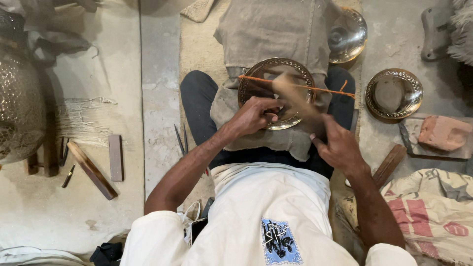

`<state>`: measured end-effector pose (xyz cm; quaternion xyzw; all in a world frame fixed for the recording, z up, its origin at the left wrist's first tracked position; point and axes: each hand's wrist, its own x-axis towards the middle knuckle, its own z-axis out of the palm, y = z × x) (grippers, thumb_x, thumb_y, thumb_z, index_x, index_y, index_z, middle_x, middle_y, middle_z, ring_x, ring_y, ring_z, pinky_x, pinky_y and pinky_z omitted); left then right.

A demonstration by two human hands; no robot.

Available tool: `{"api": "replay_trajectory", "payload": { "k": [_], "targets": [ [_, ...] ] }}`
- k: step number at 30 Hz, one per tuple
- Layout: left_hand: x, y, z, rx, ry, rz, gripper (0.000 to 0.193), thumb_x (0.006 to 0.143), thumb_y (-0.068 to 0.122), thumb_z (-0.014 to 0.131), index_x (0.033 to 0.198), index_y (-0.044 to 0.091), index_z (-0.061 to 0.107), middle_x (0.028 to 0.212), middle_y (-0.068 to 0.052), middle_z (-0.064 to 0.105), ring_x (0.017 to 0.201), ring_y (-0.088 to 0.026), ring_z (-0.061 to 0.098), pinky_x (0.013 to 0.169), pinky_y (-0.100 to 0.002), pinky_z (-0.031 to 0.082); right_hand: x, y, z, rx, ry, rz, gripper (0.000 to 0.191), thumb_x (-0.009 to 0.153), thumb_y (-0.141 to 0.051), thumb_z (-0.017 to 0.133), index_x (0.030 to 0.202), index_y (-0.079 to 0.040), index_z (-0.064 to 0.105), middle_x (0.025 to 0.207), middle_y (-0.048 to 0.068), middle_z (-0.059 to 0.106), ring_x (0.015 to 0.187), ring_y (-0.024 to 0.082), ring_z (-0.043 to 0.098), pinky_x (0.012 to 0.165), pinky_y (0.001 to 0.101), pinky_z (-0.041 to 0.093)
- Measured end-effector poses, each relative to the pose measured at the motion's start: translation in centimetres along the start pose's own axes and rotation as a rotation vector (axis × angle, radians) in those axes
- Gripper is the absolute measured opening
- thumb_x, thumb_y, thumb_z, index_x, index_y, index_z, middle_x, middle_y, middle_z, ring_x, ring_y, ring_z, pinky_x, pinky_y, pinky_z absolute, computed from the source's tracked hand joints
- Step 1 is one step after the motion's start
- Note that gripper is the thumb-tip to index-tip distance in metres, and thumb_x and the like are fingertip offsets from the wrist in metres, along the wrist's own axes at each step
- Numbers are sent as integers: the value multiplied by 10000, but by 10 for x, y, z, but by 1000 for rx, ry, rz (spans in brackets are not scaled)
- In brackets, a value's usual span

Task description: The person sits on the floor with a decorative brass plate resting on a cloth on their lap. They hold a punch against the plate's surface with one hand and repeatedly strike it with a wooden mallet held in the other hand, working around the plate's embossed pattern.

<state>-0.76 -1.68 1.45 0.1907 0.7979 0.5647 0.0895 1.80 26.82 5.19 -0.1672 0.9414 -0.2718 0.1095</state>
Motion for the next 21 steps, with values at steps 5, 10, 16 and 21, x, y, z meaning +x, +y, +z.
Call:
{"api": "replay_trajectory", "payload": {
  "k": [5,10,16,21],
  "targets": [
    [-3,5,-2,31,19,-136,478,848,-5,728,1316,52,648,1014,-136,785,914,-225,786,780,-353,641,-1,16,-5,-39,105,-72,680,827,-322,812,1432,-117,580,1156,206,727,909,357,739,744,453,592],
    [-4,7,0,39,77,-57,456,861,0,737,1308,25,649,1021,-152,781,938,-235,785,790,-363,633,16,41,6,508,174,-69,487,942,-288,835,1316,-55,628,1146,188,723,969,339,692,874,419,566],
    [-4,1,6,114,76,-55,417,880,15,761,1282,32,652,1015,-158,784,915,-241,789,778,-373,630,30,40,-4,-120,-65,-4,531,784,-190,854,1257,-61,650,1069,152,768,803,288,727,741,432,567],
    [-6,0,8,77,76,-39,460,872,2,741,1318,31,636,1024,-166,776,935,-247,788,785,-369,635,24,33,-3,87,-15,-138,560,863,-204,820,1324,-13,564,1135,178,737,916,302,721,792,459,573]
  ]
}}
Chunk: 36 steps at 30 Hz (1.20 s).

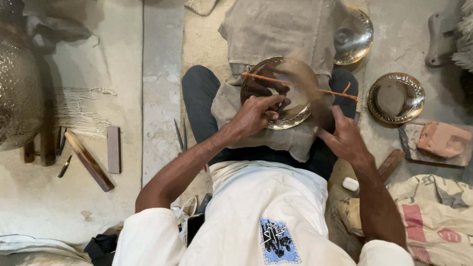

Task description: The person sits on the floor with a decorative brass plate resting on a cloth on their lap. They hold a punch against the plate's surface with one hand and repeatedly strike it with a wooden mallet held in the other hand, working around the plate's embossed pattern.

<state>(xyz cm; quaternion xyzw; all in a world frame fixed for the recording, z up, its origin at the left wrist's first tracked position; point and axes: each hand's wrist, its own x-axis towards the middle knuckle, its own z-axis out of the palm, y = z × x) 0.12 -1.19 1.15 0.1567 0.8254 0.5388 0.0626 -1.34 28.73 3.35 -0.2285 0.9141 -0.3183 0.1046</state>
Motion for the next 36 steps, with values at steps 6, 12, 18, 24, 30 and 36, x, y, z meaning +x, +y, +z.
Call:
{"api": "replay_trajectory", "payload": {
  "k": [6,12,18,24,30,36],
  "targets": [
    [0,3,-3,6,54,64,461,874,1,743,1318,7,618,1117,-170,765,983,-261,779,808,-375,624,-3,-4,15,764,180,131,448,971,-226,768,1266,-45,485,924,54,649,706,185,651,626,357,563],
    [-2,3,-3,3,17,2,464,873,21,752,1322,15,632,1078,-161,771,916,-236,780,767,-375,616,-8,-2,1,330,68,159,495,908,-272,816,1238,-8,559,918,105,641,739,227,607,660,357,492],
    [1,1,-2,-11,5,28,438,885,13,732,1314,10,640,1046,-157,780,886,-210,780,747,-344,632,-11,7,3,294,-20,66,539,907,-348,786,1241,8,559,981,141,694,857,192,658,753,379,541],
    [2,4,-6,55,-40,-58,401,900,32,750,1291,15,667,1040,-160,784,896,-236,779,758,-366,611,-20,0,11,259,-25,173,569,873,-342,803,1219,25,538,906,110,699,761,182,654,654,358,542],
    [2,2,-6,10,6,31,462,873,-1,744,1320,1,630,1127,-175,765,994,-250,773,812,-366,619,-23,-8,8,287,-49,211,553,862,-364,790,1200,-7,537,801,102,702,685,187,678,619,333,533],
    [3,-1,-5,-6,-28,-3,468,879,-18,729,1333,20,622,1150,-158,762,1023,-241,771,861,-355,639,-30,-12,15,336,-36,215,513,872,-365,787,1159,-19,541,788,74,689,666,159,668,601,314,537]
  ]
}}
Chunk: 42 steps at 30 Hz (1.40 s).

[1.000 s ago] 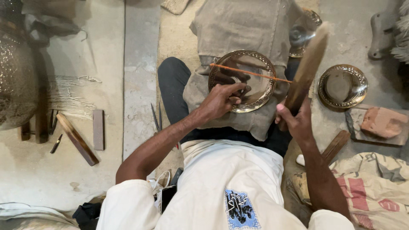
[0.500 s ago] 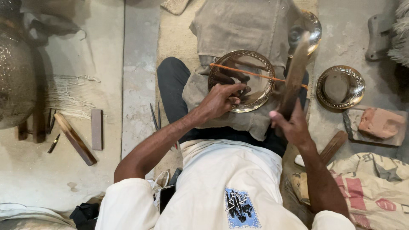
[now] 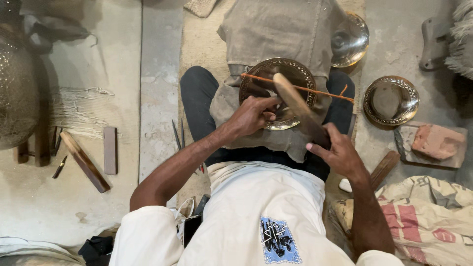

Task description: The person sits on the floor with a decorative brass plate resting on a cloth on their lap. They hold a punch against the plate's surface with one hand and repeatedly strike it with a wooden mallet held in the other hand, working around the plate's embossed pattern.

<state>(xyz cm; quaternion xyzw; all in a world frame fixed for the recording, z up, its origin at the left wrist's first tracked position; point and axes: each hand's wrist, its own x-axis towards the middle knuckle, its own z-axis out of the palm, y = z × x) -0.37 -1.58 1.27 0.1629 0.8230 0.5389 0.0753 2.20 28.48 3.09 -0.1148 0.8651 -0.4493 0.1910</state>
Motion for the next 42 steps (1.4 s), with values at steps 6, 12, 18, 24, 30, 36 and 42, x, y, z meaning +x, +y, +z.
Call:
{"api": "replay_trajectory", "payload": {
  "k": [6,12,18,24,30,36,42],
  "targets": [
    [1,3,-3,-6,-6,63,466,847,-48,711,1303,18,642,1152,-162,768,1003,-244,774,847,-353,643,-7,-2,5,-44,10,63,495,861,-364,791,1119,-14,555,738,96,679,618,172,634,568,330,514],
    [2,3,-5,-34,-12,29,441,873,-15,728,1306,19,645,1092,-158,778,957,-231,787,813,-354,644,-9,-5,6,-103,12,125,496,859,-371,793,1113,-18,555,672,115,653,566,186,614,525,349,495],
    [3,1,-6,-5,-26,43,439,872,-12,727,1303,29,656,1050,-163,787,940,-229,787,783,-364,628,-14,-1,14,-35,39,105,483,877,-379,770,1103,-12,550,692,83,673,572,161,637,520,334,515],
    [5,2,-7,3,-38,25,477,836,-24,739,1304,33,661,1023,-164,787,908,-219,783,771,-362,624,-17,-2,21,3,35,96,460,890,-350,777,1123,-19,559,708,74,668,571,163,636,529,311,514],
    [6,1,-10,-4,-85,-50,532,809,-80,704,1327,29,650,1018,-148,788,848,-206,787,729,-351,633,-20,-7,26,40,69,75,460,885,-336,784,1139,-26,559,745,39,673,595,149,632,536,299,518],
    [6,-7,-8,40,-70,53,485,822,-30,748,1299,6,672,1043,-164,783,835,-205,771,713,-359,620,-26,-6,32,77,65,145,469,877,-356,790,1127,-21,576,689,51,640,537,142,588,509,301,478],
    [7,-6,-8,47,-89,29,436,848,14,747,1279,10,685,1041,-165,785,789,-197,771,680,-357,613,-32,-2,39,131,88,83,517,895,-373,773,1168,12,561,703,39,643,515,118,563,467,289,485]
  ]
}}
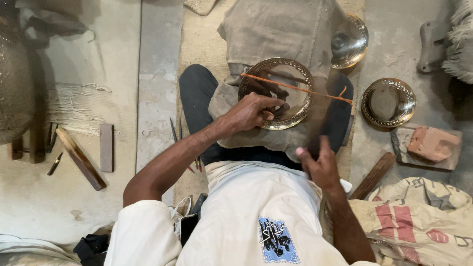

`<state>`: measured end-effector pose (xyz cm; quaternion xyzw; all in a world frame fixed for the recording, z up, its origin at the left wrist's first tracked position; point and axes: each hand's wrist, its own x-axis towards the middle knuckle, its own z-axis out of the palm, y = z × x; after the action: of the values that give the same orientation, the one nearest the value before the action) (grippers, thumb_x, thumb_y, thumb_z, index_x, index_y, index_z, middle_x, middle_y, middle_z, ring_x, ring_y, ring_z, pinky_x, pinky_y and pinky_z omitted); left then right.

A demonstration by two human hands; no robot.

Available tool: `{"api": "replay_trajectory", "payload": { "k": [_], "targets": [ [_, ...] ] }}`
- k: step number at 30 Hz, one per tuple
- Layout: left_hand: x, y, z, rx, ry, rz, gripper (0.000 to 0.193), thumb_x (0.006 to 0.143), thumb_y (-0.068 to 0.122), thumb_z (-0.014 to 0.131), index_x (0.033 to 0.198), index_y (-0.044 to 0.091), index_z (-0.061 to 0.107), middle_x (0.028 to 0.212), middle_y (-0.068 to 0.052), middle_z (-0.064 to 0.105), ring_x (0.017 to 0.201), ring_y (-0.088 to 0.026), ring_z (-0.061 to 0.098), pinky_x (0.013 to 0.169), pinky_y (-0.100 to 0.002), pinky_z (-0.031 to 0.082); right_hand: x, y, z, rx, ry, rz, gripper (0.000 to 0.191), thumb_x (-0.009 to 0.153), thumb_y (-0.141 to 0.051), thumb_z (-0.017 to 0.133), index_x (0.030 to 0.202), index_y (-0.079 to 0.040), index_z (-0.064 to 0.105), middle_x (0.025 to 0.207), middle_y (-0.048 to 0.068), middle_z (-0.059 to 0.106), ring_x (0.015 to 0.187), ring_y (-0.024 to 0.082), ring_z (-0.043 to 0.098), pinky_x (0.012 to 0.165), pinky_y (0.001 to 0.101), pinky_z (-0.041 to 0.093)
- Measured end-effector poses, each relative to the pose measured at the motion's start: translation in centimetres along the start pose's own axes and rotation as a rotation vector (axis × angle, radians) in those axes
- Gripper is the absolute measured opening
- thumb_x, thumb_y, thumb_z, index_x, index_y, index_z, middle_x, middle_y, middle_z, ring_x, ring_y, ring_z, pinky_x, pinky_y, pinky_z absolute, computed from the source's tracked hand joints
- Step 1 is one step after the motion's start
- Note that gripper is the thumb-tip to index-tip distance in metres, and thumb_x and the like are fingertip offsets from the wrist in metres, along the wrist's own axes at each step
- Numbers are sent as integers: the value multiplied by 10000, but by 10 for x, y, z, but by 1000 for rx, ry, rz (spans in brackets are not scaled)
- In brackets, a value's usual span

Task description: The person sits on the floor with a decorative brass plate resting on a cloth on their lap. They hold a punch against the plate's surface with one hand and repeatedly strike it with a wooden mallet held in the other hand, working around the plate's embossed pattern.

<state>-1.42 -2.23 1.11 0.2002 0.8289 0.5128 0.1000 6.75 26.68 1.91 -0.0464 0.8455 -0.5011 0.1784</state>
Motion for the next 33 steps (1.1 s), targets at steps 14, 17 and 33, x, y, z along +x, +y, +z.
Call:
{"api": "replay_trajectory", "payload": {
  "k": [14,17,33],
  "targets": [
    [2,9,-12,9,-37,36,444,823,-3,749,1263,2,687,1008,-177,771,807,-263,764,721,-408,579,-12,-13,17,90,109,65,447,938,-350,728,1153,10,574,714,47,677,578,116,621,527,275,520],
    [2,9,-13,4,-14,108,459,803,23,774,1252,-10,682,1058,-183,767,858,-279,766,749,-407,587,-13,-15,19,112,110,-12,456,918,-333,755,1154,2,554,754,29,674,610,110,620,544,274,514],
    [5,7,-18,60,-84,75,460,811,14,756,1265,0,683,1034,-179,769,862,-297,767,767,-426,575,-20,-8,24,80,96,55,469,924,-364,738,1168,-14,543,784,71,686,652,158,658,603,314,551]
  ]
}}
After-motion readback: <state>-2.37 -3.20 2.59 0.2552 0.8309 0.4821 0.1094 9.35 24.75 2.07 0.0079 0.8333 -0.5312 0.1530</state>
